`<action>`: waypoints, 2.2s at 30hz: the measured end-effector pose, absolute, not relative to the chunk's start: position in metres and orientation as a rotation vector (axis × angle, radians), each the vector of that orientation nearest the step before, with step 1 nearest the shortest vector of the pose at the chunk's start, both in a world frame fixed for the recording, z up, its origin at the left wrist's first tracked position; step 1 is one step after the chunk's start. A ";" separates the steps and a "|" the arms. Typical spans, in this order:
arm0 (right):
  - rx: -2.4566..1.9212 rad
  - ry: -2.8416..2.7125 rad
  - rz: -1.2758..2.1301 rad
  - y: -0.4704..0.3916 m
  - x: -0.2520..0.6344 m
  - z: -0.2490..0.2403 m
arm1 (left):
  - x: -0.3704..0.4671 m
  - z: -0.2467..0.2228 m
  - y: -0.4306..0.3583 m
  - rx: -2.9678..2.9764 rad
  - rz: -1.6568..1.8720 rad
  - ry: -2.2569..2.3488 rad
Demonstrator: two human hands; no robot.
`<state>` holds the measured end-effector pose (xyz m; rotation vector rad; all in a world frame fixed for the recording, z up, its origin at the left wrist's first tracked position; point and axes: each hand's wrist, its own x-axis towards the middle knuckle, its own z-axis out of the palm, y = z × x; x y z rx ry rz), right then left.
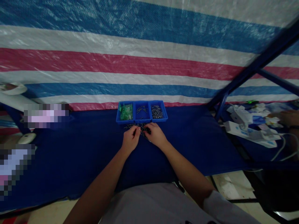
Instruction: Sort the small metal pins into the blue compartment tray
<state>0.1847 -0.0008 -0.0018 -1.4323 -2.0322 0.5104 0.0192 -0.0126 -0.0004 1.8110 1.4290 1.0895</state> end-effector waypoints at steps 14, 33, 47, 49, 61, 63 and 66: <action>-1.443 -2.011 0.538 -0.004 0.181 0.002 | 0.020 -0.002 -0.012 1.825 1.119 1.409; -1.121 -1.210 1.056 -0.001 0.175 0.010 | 0.021 -0.007 -0.011 1.737 1.212 1.375; -1.119 -1.195 1.143 -0.003 0.169 0.006 | 0.020 0.000 -0.012 1.758 1.207 1.477; -1.111 -1.183 1.153 -0.004 0.169 0.007 | 0.020 0.001 -0.012 1.763 1.199 1.482; -1.079 -1.089 1.180 -0.005 0.166 0.008 | 0.020 -0.002 -0.012 1.672 1.238 1.395; -1.086 -1.069 1.180 -0.004 0.166 0.010 | 0.020 -0.003 -0.012 1.619 1.265 1.349; -1.088 -1.057 1.184 -0.004 0.167 0.011 | 0.020 -0.005 -0.012 1.582 1.283 1.320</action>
